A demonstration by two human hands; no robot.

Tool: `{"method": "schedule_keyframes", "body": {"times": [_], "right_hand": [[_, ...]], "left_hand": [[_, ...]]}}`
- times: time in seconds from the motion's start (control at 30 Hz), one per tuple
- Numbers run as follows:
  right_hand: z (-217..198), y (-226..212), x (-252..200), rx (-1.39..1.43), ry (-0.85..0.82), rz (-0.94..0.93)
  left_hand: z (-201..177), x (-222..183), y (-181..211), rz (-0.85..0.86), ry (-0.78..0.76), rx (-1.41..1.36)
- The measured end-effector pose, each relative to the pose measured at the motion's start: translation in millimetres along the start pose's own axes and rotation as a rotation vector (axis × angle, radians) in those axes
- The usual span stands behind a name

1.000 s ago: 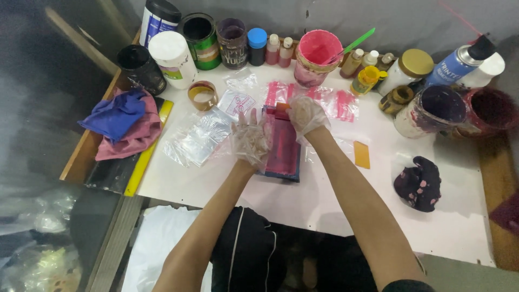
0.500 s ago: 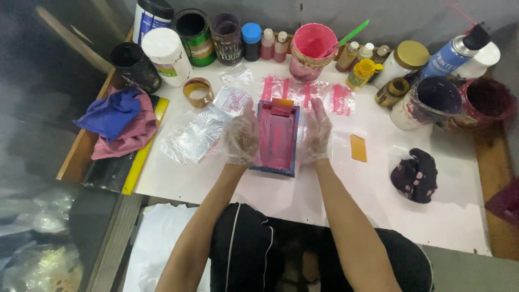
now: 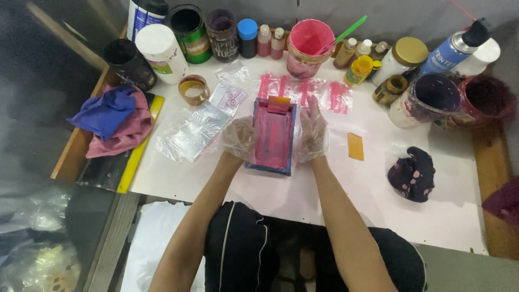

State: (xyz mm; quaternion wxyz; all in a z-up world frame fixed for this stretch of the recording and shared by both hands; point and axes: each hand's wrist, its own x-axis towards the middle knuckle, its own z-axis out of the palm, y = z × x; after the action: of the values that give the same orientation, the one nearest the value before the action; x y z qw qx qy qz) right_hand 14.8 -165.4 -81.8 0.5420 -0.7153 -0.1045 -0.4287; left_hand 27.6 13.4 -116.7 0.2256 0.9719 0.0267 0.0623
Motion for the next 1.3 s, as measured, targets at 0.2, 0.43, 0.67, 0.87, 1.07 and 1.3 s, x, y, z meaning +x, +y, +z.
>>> {"method": "schedule_keyframes", "body": {"times": [0.2, 0.43, 0.67, 0.87, 1.07, 1.3], "right_hand": [[9, 91, -6, -0.497, 0.113, -0.576], [-10, 85, -9, -0.188, -0.205, -0.037], [-16, 49, 10, -0.343, -0.135, -0.562], [-28, 59, 11, 0.366, -0.375, 0.099], [-14, 7, 28, 0.333, -0.316, 0.915], [-4, -38, 47, 0.115, -0.282, 1.180]], "left_hand": [[21, 30, -24, 0.114, -0.202, 0.157], [4, 44, -36, -0.071, -0.099, -0.134], [-120, 40, -11, -0.067, 0.126, -0.339], [-156, 68, 18, -0.214, 0.530, -0.348], [-210, 61, 48, 0.180, 0.340, -0.358], [-184, 56, 72, 0.017, 0.350, -0.295]]}}
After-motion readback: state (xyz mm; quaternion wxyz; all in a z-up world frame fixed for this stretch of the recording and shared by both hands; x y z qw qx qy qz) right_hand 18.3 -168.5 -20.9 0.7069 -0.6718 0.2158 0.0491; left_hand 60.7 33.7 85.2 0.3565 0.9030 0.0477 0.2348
